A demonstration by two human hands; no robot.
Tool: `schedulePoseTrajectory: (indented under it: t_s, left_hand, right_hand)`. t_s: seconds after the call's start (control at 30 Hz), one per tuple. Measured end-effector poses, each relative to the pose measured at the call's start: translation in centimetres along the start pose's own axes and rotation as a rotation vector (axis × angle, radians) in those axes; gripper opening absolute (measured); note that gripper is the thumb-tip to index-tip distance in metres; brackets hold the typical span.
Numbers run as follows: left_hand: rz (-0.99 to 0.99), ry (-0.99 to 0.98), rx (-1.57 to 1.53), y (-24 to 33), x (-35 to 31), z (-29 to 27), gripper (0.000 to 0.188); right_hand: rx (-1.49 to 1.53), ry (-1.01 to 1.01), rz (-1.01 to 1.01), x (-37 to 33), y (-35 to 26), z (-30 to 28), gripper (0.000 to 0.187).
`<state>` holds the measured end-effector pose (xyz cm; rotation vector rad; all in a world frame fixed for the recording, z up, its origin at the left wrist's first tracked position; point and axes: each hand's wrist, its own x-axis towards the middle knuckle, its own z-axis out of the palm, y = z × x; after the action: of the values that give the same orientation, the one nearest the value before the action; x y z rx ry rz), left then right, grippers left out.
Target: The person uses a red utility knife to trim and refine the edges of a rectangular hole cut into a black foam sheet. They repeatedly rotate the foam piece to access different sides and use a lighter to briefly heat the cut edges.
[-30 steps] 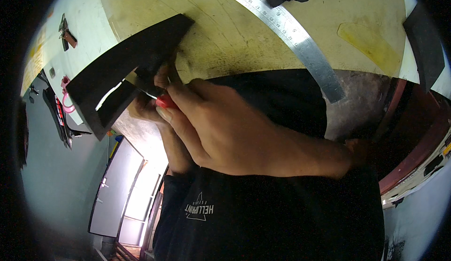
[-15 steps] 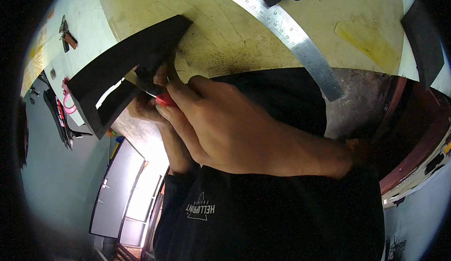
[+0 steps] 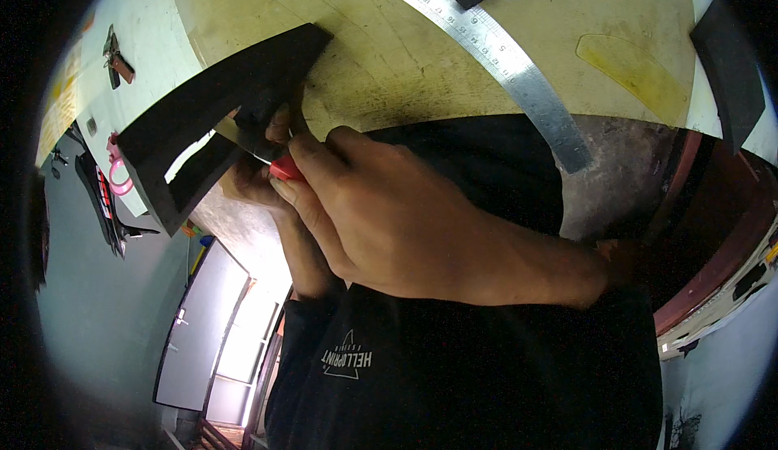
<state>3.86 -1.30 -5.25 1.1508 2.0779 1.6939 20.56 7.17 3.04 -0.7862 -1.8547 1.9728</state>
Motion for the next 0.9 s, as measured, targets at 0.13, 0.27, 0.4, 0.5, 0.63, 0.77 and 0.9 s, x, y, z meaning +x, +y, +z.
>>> schedulePoseTrajectory:
  t_s: [0.13, 0.27, 0.4, 0.5, 0.63, 0.77, 0.9]
  left_hand:
    - [0.183, -0.068, 0.130, 0.2, 0.6, 0.3, 0.032]
    - [0.136, -0.096, 0.284, 0.1, 0.3, -0.5, 0.034]
    - [0.286, -0.102, 0.304, 0.3, 1.0, -0.2, 0.036]
    - [0.301, -0.132, 0.313, 0.8, 1.4, 0.0, 0.039]
    - [0.334, -0.166, 0.390, 1.4, 1.5, 0.0, 0.039]
    - [0.334, -0.152, 0.326, 1.1, 1.5, -0.1, 0.037]
    - [0.290, -0.176, 0.366, 1.7, 1.5, 0.0, 0.035]
  right_hand:
    - [-0.042, 0.046, -0.017, -0.9, 0.0, -0.1, 0.032]
    - [-0.067, 0.040, -0.025, -0.6, 0.1, -0.1, 0.032]
    - [-0.065, 0.025, -0.033, -0.3, 0.3, 0.0, 0.033]
    - [0.001, 0.025, -0.053, -0.8, 0.4, -0.1, 0.033]
    - [0.041, 0.002, -0.012, -1.6, 0.1, -0.4, 0.032]
    - [0.093, -0.022, -0.020, -1.0, 0.6, -0.5, 0.032]
    - [0.113, -0.005, -0.037, -1.0, 0.7, -0.4, 0.032]
